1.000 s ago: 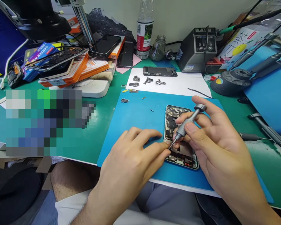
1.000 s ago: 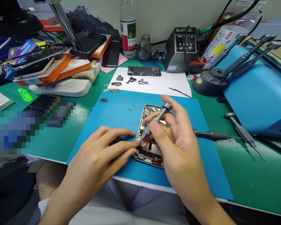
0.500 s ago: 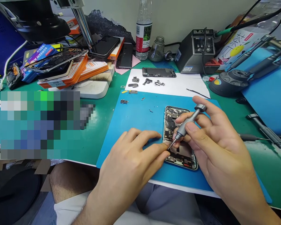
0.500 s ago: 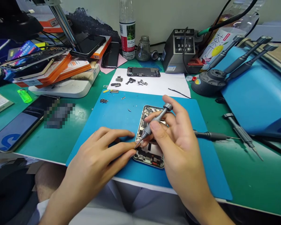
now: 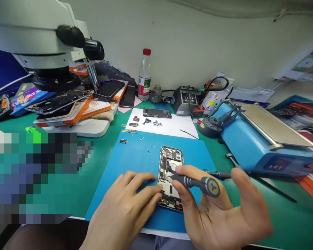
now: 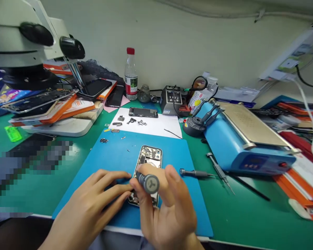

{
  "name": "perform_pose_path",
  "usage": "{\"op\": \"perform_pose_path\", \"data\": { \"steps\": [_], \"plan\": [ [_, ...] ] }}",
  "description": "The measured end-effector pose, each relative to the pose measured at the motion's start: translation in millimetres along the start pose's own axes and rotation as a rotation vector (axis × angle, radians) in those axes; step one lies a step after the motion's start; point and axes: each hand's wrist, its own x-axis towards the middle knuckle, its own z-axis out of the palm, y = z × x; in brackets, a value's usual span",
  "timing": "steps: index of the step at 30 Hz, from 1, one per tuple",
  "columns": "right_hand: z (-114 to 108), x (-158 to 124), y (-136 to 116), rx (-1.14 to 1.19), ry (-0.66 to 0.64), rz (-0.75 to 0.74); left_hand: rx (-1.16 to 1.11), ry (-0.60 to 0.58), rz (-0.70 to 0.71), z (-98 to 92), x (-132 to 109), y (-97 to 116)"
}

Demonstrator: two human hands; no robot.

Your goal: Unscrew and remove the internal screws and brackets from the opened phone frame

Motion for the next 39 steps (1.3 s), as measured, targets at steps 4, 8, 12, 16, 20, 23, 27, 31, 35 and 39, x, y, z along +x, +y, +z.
{"op": "perform_pose_path", "data": {
  "steps": [4,8,12,16,20,23,27,31,35,39],
  "plan": [
    [1.6,12.8,-7.7,-0.192,0.088,-0.232,0.005,-0.004,0.003,0.5,-0.3,-0.2],
    [2.1,21.0,-11.3,-0.177,0.054,-0.211,-0.009,-0.019,-0.031,1.3,-0.8,1.6],
    [1.9,29.8,-4.3,-0.119,-0.016,-0.067,-0.004,-0.048,-0.065,1.5,-2.6,3.5],
    [5.1,30.1,6.8,-0.089,-0.094,-0.016,-0.011,-0.071,-0.069,0.5,-4.2,3.1],
    [8.8,23.0,10.6,-0.123,-0.159,0.020,-0.013,-0.086,-0.060,-0.7,-3.9,1.9],
    [10.3,21.3,9.7,-0.173,-0.187,0.049,-0.012,-0.091,-0.056,-1.3,-2.6,1.4],
    [11.8,24.5,7.7,-0.206,-0.163,0.092,-0.009,-0.087,-0.060,-1.5,-1.0,1.2],
    [12.6,27.1,5.2,-0.218,-0.144,0.101,-0.007,-0.066,-0.066,-1.1,-0.5,0.8],
    [11.8,27.2,3.6,-0.246,-0.157,0.079,0.001,-0.065,-0.073,-0.7,-0.6,0.8],
    [10.7,25.7,4.4,-0.244,-0.204,0.061,0.006,-0.060,-0.071,-0.9,-1.0,1.3]
  ]
}}
